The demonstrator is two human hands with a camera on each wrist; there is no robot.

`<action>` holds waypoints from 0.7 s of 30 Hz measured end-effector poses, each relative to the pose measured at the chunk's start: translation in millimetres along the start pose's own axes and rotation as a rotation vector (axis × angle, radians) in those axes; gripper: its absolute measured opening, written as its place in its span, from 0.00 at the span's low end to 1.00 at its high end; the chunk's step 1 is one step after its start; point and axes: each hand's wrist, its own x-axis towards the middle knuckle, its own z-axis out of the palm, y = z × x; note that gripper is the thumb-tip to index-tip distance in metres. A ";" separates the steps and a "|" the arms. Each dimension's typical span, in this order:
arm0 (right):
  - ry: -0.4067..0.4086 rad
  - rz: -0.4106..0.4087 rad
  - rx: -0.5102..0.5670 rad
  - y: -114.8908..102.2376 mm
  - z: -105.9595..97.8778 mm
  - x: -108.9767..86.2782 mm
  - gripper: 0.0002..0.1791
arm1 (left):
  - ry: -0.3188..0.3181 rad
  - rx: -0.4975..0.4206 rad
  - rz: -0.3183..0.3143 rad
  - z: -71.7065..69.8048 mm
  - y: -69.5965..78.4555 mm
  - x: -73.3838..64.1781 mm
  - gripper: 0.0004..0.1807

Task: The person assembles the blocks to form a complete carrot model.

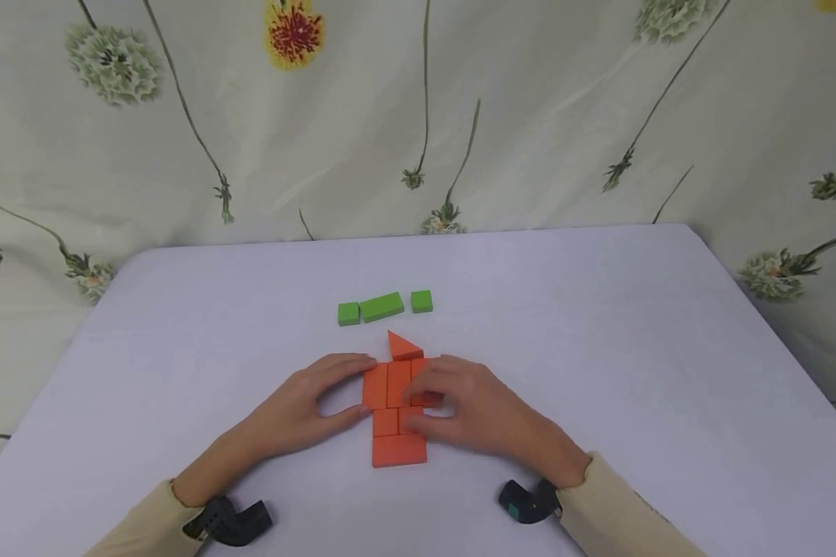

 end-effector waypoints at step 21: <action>0.105 0.329 -0.119 37.2 2.1 34.5 0.15 | -0.005 0.002 -0.009 -2.4 0.7 -0.7 0.32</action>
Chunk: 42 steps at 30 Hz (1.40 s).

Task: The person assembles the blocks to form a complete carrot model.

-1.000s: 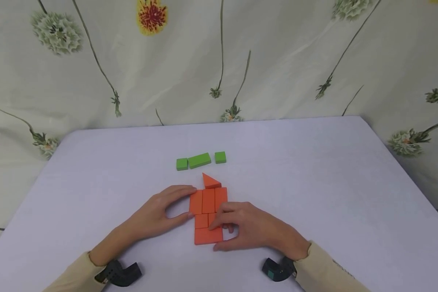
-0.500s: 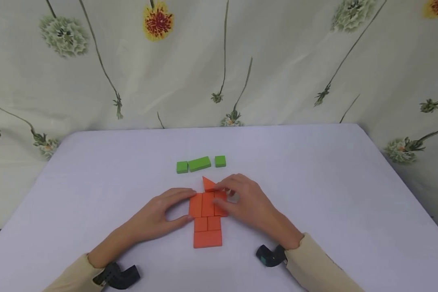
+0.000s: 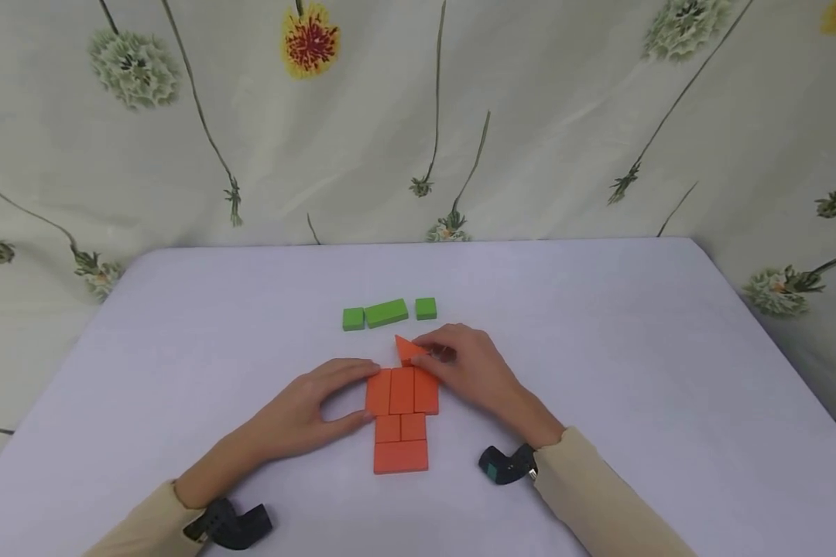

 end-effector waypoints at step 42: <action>-0.551 -0.287 0.369 -31.1 -33.9 -21.6 0.12 | 0.008 -0.027 0.022 -1.3 -1.6 -1.1 0.32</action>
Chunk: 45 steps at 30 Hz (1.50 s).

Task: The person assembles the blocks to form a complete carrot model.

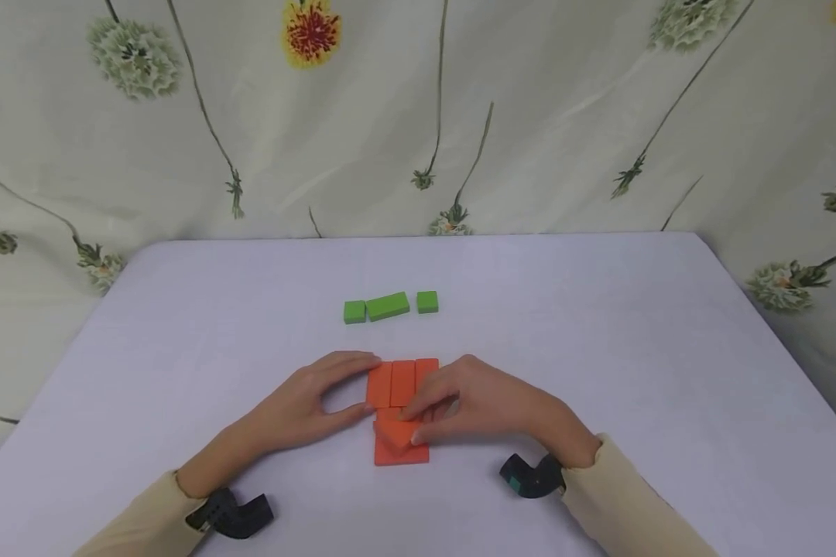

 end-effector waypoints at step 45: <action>-0.126 0.071 -0.034 -4.9 11.6 -0.4 0.09 | 0.004 0.002 -0.005 1.2 -0.3 1.6 0.32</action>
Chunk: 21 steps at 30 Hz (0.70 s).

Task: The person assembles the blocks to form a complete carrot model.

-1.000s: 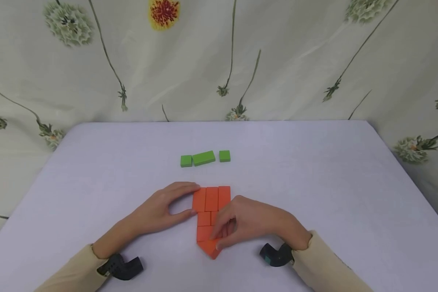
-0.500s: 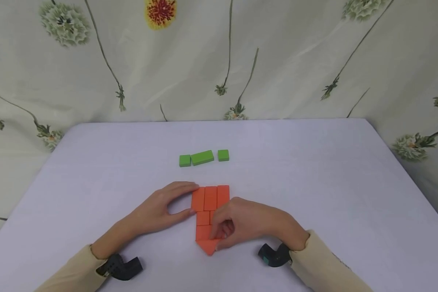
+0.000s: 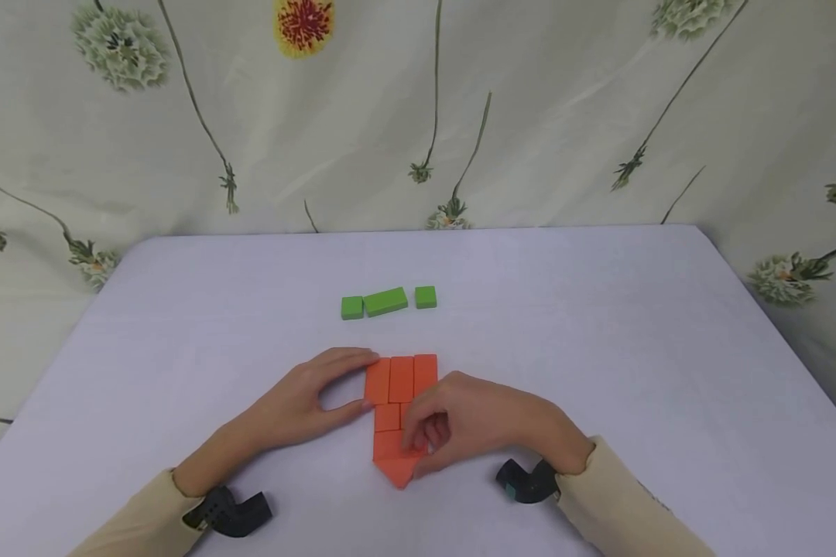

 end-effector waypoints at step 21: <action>0.524 0.059 -0.174 25.8 -36.0 11.4 0.13 | 0.012 0.002 0.021 0.8 -3.0 -0.6 0.32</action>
